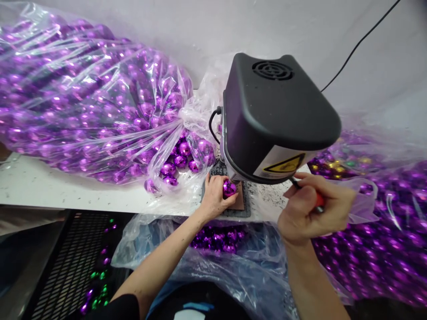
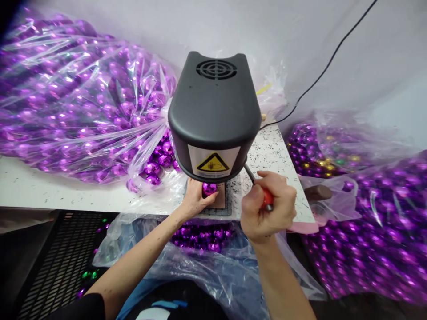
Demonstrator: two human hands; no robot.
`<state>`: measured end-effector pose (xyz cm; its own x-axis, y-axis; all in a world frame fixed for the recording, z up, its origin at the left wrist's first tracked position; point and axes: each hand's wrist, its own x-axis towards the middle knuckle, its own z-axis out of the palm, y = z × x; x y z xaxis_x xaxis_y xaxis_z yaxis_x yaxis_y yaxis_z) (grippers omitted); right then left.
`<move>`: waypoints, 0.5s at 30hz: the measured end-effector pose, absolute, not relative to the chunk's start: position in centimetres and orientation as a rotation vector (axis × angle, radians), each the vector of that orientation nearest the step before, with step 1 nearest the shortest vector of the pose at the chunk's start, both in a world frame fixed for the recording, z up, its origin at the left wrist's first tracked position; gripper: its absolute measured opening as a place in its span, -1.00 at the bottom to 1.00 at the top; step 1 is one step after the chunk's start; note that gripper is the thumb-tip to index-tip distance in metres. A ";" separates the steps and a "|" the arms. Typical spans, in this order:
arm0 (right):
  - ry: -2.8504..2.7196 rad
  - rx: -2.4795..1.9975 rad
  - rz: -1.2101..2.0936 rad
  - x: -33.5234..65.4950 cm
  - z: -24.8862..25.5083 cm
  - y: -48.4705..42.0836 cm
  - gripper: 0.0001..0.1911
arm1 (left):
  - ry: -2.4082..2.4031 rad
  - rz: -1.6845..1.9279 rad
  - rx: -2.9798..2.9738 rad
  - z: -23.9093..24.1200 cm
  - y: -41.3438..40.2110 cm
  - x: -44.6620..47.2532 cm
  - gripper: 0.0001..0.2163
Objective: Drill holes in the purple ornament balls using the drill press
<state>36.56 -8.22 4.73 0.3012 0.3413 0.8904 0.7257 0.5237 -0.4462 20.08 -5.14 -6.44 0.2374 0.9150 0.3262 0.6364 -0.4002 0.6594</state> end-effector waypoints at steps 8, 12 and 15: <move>-1.296 -0.904 -0.388 35.9 3.8 -7.7 -0.90 | 1.401 0.958 2.107 -6.2 -5.2 20.0 -0.70; -1.244 -0.879 -0.413 35.2 4.2 -7.1 -0.88 | 1.364 0.974 2.095 -6.2 -5.1 20.0 -0.72; -1.176 -0.871 -0.433 34.6 4.2 -6.7 -0.82 | 1.368 0.980 2.077 -6.3 -5.1 20.0 -0.72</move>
